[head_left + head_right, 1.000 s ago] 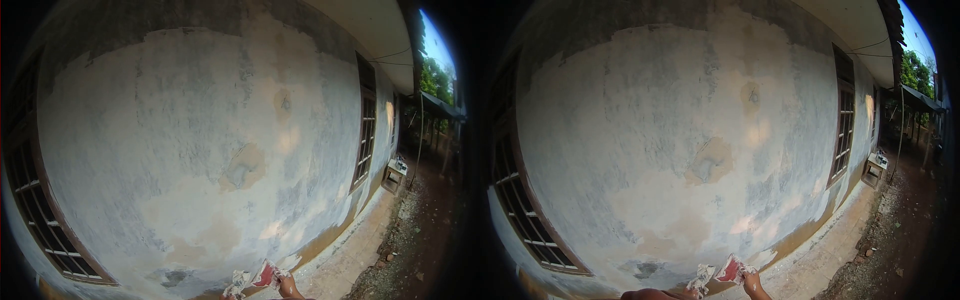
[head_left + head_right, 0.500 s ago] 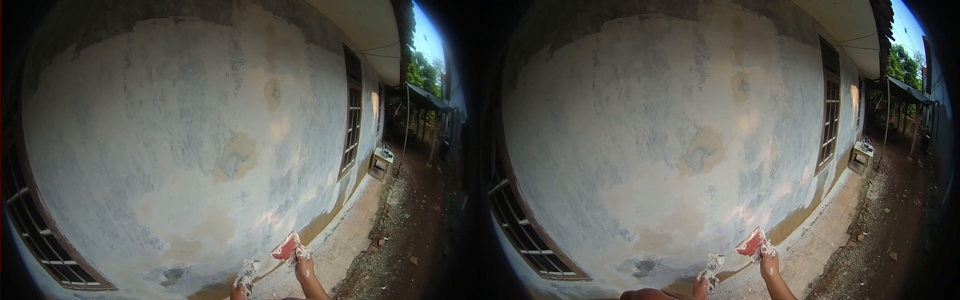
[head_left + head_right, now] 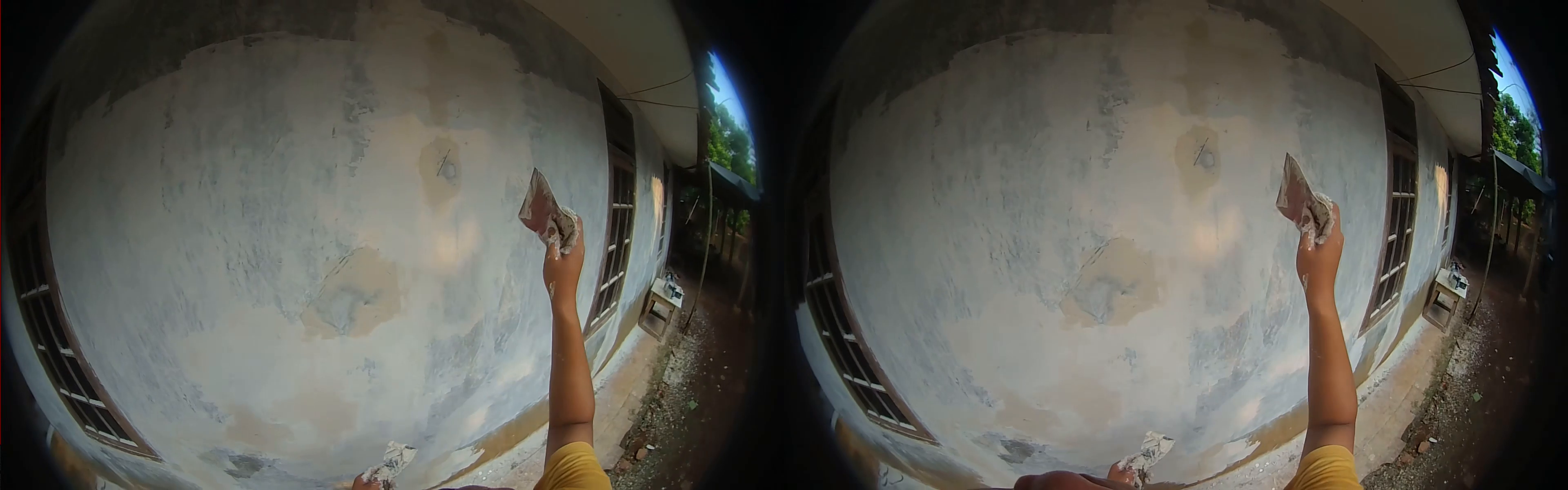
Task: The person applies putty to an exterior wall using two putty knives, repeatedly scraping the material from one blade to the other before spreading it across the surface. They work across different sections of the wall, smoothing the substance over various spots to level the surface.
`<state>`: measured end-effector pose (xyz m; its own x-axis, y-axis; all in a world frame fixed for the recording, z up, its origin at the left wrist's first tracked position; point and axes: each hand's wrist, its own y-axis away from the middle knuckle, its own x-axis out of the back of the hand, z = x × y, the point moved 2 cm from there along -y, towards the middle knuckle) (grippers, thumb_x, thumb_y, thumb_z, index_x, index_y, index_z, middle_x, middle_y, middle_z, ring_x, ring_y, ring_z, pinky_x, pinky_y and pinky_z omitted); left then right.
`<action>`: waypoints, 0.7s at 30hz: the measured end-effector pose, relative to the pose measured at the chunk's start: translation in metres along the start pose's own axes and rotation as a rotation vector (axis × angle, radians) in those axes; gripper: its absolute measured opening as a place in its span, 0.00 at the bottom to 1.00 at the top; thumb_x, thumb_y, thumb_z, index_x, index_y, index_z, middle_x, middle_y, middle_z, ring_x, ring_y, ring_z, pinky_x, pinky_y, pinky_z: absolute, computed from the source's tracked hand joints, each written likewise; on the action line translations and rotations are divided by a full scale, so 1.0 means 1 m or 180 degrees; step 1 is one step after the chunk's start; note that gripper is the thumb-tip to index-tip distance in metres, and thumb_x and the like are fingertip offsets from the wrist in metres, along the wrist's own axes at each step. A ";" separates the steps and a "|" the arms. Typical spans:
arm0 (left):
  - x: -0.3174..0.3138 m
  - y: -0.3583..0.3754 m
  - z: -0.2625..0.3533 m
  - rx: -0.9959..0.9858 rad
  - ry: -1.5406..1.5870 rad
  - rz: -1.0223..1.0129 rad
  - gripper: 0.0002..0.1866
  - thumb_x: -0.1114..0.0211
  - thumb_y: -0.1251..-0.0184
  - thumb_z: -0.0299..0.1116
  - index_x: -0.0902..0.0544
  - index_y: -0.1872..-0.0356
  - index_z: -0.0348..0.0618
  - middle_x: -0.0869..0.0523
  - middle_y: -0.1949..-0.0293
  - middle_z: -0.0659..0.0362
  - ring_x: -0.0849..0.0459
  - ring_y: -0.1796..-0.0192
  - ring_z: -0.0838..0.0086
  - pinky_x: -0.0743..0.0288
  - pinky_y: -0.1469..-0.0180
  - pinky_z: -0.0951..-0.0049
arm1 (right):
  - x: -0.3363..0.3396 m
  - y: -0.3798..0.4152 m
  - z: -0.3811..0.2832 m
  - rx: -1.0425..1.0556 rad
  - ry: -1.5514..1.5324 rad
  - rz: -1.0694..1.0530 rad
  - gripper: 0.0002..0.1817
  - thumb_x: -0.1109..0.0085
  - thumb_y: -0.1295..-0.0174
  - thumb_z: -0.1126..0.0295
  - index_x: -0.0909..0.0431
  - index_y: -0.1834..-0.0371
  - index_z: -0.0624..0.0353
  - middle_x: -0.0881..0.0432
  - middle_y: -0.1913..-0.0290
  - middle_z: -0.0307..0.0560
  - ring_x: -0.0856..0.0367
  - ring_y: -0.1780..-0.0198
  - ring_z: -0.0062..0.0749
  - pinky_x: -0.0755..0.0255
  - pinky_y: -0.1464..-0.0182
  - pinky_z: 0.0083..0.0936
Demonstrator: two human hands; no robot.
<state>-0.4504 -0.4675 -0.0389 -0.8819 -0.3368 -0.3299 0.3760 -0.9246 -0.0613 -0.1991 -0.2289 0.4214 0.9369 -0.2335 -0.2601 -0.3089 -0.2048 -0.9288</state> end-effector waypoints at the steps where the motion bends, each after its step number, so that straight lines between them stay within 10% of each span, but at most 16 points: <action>1: -0.013 -0.016 -0.002 -0.0068 -0.0001 0.0029 0.23 0.45 0.33 0.44 0.29 0.43 0.42 0.24 0.78 0.64 0.33 0.85 0.86 0.42 0.84 0.86 | -0.011 -0.034 0.015 0.0321 0.0124 0.0158 0.18 0.50 0.44 0.83 0.30 0.48 0.71 0.19 0.59 0.59 0.19 0.56 0.44 0.30 0.50 0.26; 11: -0.048 -0.055 0.090 -0.0586 0.0254 0.1044 0.20 0.45 0.32 0.42 0.28 0.46 0.42 0.25 0.79 0.64 0.34 0.85 0.87 0.42 0.86 0.86 | -0.163 -0.272 0.051 0.1428 0.1453 0.0633 0.16 0.50 0.40 0.68 0.25 0.48 0.50 0.18 0.63 0.50 0.19 0.63 0.47 0.25 0.63 0.39; 21: 0.026 0.023 0.183 -0.1345 0.0310 0.2553 0.16 0.45 0.33 0.40 0.27 0.50 0.41 0.24 0.79 0.63 0.34 0.85 0.87 0.42 0.86 0.87 | -0.254 -0.350 -0.005 0.1077 0.1435 0.0540 0.18 0.56 0.40 0.72 0.29 0.45 0.54 0.20 0.55 0.54 0.19 0.55 0.49 0.24 0.56 0.40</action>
<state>-0.5170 -0.5299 0.1237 -0.2902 -0.8163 -0.4994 0.9560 -0.2709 -0.1127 -0.3294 -0.1028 0.8135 0.6940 -0.6329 -0.3432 -0.3095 0.1681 -0.9359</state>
